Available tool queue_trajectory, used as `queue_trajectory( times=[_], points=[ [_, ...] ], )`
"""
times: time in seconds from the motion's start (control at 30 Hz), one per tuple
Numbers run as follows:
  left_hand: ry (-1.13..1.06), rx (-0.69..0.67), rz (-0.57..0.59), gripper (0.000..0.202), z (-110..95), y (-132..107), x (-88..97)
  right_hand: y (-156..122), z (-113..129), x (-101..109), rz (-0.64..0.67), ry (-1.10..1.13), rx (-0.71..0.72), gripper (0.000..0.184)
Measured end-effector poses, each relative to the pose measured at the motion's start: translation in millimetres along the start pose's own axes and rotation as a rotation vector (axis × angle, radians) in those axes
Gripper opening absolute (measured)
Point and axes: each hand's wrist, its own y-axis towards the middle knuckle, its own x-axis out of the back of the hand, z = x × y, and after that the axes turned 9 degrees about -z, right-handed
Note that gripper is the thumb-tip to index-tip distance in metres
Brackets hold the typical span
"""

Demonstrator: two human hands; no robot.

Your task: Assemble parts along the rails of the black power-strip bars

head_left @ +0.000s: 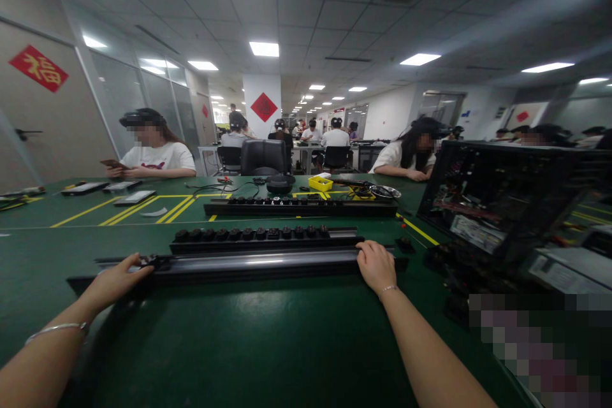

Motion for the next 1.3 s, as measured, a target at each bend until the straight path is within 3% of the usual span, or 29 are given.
queue_trajectory(
  times=[0.13,0.4,0.8,1.2,1.3],
  points=[
    [0.018,0.044,0.124,0.072,-7.0,-1.7,5.8,0.3,0.4,1.8,0.012,0.005,-0.002,0.032],
    [0.062,0.120,0.132,0.074,-33.8,-13.4,17.4,0.3,-1.8,-1.0,-0.005,0.008,0.000,0.032],
    [0.123,0.109,-0.022,0.075,-29.9,-17.2,-0.9,-0.9,-1.8,-1.8,-0.052,-0.014,0.019,0.029],
    [0.086,0.221,-0.055,0.070,-35.1,-19.4,-9.4,-0.1,-1.4,1.1,-0.014,-0.012,0.003,0.031],
    [0.028,0.182,-0.087,0.069,-33.9,-20.5,-15.2,0.1,-1.0,2.6,0.003,-0.009,0.004,0.031]
  ],
)
